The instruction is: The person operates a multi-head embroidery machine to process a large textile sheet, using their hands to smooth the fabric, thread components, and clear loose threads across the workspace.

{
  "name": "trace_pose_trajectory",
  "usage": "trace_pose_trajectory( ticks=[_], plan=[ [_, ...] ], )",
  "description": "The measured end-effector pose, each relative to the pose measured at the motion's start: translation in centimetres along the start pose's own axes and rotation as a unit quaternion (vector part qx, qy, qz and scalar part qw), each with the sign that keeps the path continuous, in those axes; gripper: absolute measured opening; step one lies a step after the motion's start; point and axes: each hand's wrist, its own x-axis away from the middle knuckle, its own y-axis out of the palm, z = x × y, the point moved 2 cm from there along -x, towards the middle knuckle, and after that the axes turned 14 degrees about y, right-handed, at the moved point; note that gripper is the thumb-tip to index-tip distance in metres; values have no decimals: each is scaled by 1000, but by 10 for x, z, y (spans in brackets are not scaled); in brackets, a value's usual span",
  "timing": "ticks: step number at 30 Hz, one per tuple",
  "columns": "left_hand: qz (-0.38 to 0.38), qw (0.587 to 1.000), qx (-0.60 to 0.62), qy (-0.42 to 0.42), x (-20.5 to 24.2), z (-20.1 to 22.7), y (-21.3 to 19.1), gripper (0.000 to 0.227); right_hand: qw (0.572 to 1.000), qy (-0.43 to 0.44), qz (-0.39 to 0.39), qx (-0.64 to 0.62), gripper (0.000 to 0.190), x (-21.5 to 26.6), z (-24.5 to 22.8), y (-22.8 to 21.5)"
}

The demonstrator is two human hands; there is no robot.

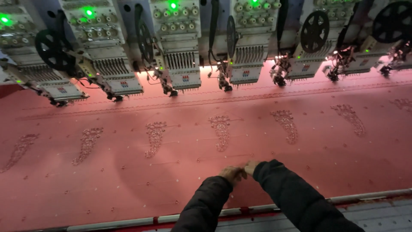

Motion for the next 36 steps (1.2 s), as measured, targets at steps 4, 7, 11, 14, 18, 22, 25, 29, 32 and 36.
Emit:
trace_pose_trajectory(
  ticks=[4, 7, 11, 14, 18, 22, 25, 29, 32, 36],
  plan=[
    [-81, 985, -147, -44, -13, 28, -12, 26, 1000, -3, -23, -7, 39, 11, 9, -3],
    [-180, 949, -242, -92, -22, 56, -11, 29, 981, -85, -8, 173, 34, -6, 32, 30],
    [-115, 947, -287, -85, -18, 22, 35, 27, 913, -159, 43, 373, 31, -44, 61, 57],
    [-139, 922, -326, -154, -30, 35, 47, 31, 918, -97, 54, 381, 40, 3, 31, 45],
    [-167, 938, -211, -218, -42, 29, 99, 36, 939, -70, 65, 331, 40, -24, 76, 62],
    [-128, 964, -160, -167, -66, 85, 103, 23, 974, 32, 82, 210, 45, -23, 169, 68],
    [-211, 966, -81, -128, -88, 105, 75, 36, 984, 99, 106, 103, 37, -2, 187, 44],
    [-185, 950, -220, -120, -91, 4, 143, 35, 984, 172, 28, 44, 62, -37, 212, 80],
    [-112, 938, -229, -236, -71, -25, 83, 34, 987, 158, 32, 25, 57, 4, 143, 32],
    [-114, 945, -186, -242, -42, -21, 13, 25, 990, 139, 30, -6, 65, 33, 77, 11]
  ],
)
